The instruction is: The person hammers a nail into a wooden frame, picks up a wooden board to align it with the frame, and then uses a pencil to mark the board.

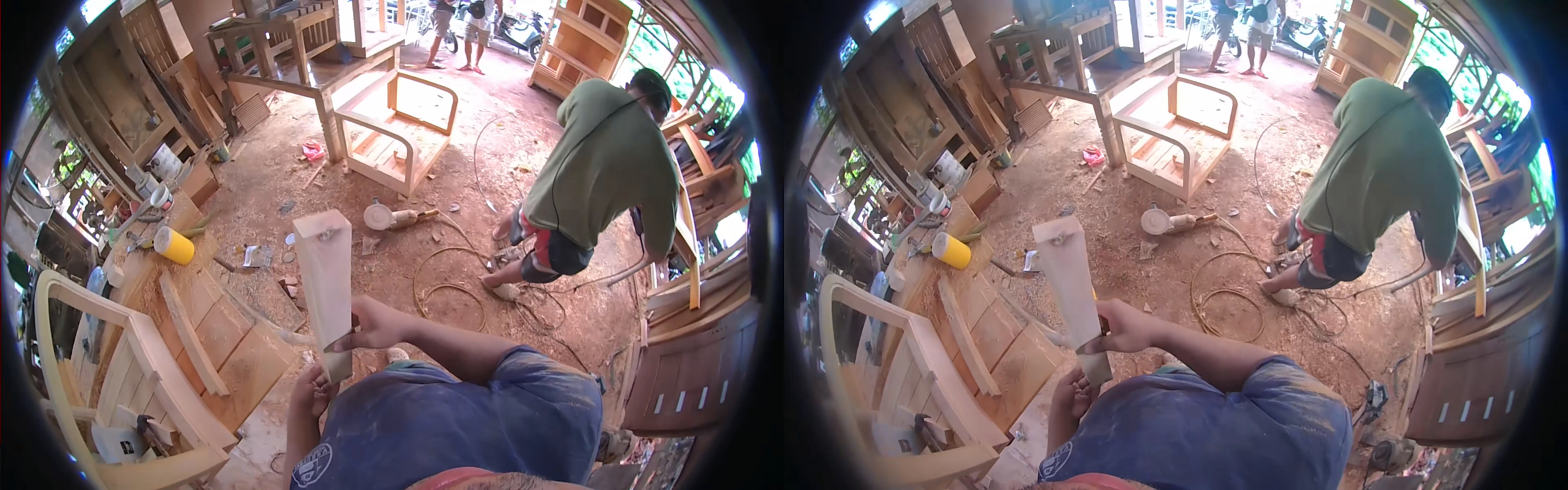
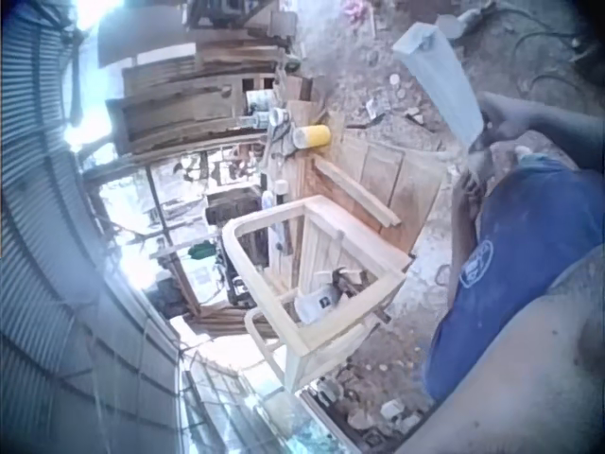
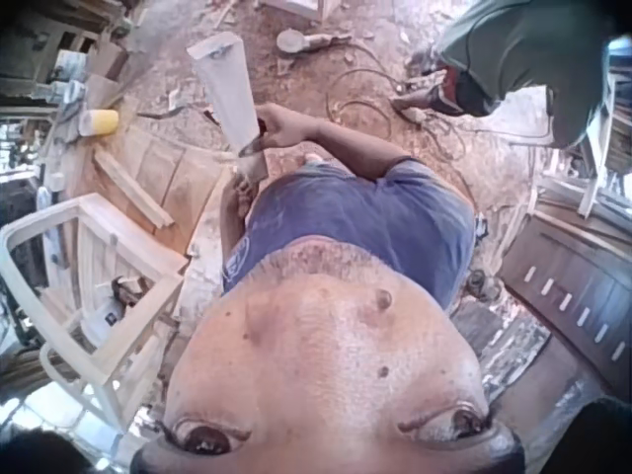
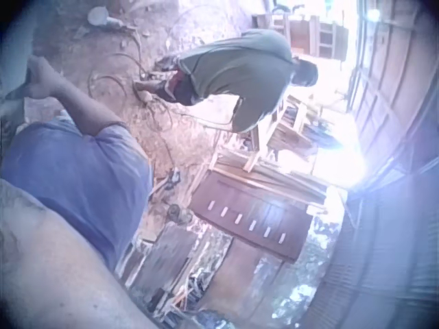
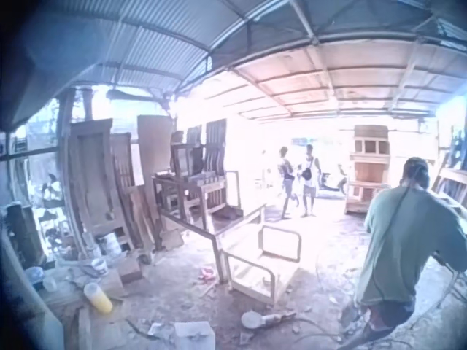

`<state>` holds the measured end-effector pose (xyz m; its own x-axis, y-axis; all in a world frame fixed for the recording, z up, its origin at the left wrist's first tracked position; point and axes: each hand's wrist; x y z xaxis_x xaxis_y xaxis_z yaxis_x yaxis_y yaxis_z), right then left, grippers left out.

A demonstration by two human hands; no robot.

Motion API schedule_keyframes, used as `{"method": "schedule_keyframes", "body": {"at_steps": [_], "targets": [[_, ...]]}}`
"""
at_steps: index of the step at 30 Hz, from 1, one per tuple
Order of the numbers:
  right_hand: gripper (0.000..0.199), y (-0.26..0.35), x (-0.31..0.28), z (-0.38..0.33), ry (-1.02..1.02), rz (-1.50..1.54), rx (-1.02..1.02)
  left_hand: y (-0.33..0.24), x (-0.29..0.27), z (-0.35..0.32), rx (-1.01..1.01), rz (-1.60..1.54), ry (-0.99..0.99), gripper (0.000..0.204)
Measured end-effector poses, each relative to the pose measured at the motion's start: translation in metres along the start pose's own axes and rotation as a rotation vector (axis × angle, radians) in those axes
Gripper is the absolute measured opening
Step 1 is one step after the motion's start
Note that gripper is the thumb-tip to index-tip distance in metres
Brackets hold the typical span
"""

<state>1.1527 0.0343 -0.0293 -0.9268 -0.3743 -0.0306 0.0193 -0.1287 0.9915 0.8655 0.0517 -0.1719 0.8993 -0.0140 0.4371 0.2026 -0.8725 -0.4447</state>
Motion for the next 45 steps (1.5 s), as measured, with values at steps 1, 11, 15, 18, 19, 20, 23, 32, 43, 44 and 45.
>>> {"method": "schedule_keyframes", "body": {"at_steps": [1, 11, 15, 18, 19, 20, 23, 32, 43, 44, 45], "targets": [[0.048, 0.006, -0.009, 0.008, 0.013, 0.0, 0.0, 0.002, -0.034, 0.024, -0.074, -0.077, 0.318, 0.024], [0.051, 0.022, -0.015, 0.084, 0.25, -0.094, -0.039, -0.077, -0.012, 0.022, 0.133, 0.809, 0.133, 0.028], [0.052, 0.03, -0.006, 0.101, 0.214, -0.134, -0.063, -0.119, 0.024, 0.01, 0.17, 0.995, 0.164, 0.036], [0.052, 0.038, 0.003, 0.118, 0.204, -0.158, -0.035, -0.13, 0.008, 0.032, 0.339, 1.026, 0.388, 0.026], [0.052, 0.038, 0.004, 0.121, 0.188, -0.164, -0.027, -0.135, 0.012, 0.03, 0.342, 1.032, 0.381, 0.037], [0.052, 0.035, 0.007, 0.125, 0.186, -0.167, -0.018, -0.139, 0.014, 0.026, 0.347, 1.038, 0.372, 0.048], [0.053, 0.028, 0.01, 0.14, 0.19, -0.102, -0.008, -0.151, 0.012, 0.019, 0.263, 1.037, 0.396, 0.033], [0.056, 0.023, -0.003, 0.206, 0.421, -0.149, -0.129, -0.171, 0.004, 0.025, 0.361, 1.031, 0.411, 0.036], [0.052, 0.017, -0.047, 0.221, 0.433, -0.161, -0.049, -0.166, 0.014, 0.061, 0.613, 0.889, 0.352, 0.038], [0.051, 0.013, -0.05, 0.218, 0.407, -0.132, -0.089, -0.169, 0.024, 0.058, 0.55, 0.855, 0.367, 0.043], [0.051, 0.013, -0.053, 0.217, 0.399, -0.133, -0.089, -0.173, 0.032, 0.053, 0.547, 0.86, 0.373, 0.043]]}}
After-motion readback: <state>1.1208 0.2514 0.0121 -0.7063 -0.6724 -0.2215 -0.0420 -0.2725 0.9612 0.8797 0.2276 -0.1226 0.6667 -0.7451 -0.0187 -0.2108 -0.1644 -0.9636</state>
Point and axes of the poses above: each hand's wrist, its own z-axis towards the middle knuckle, its own x-axis out of the palm, y = z × x, and after that the axes turned 4 degrees about y, right-handed
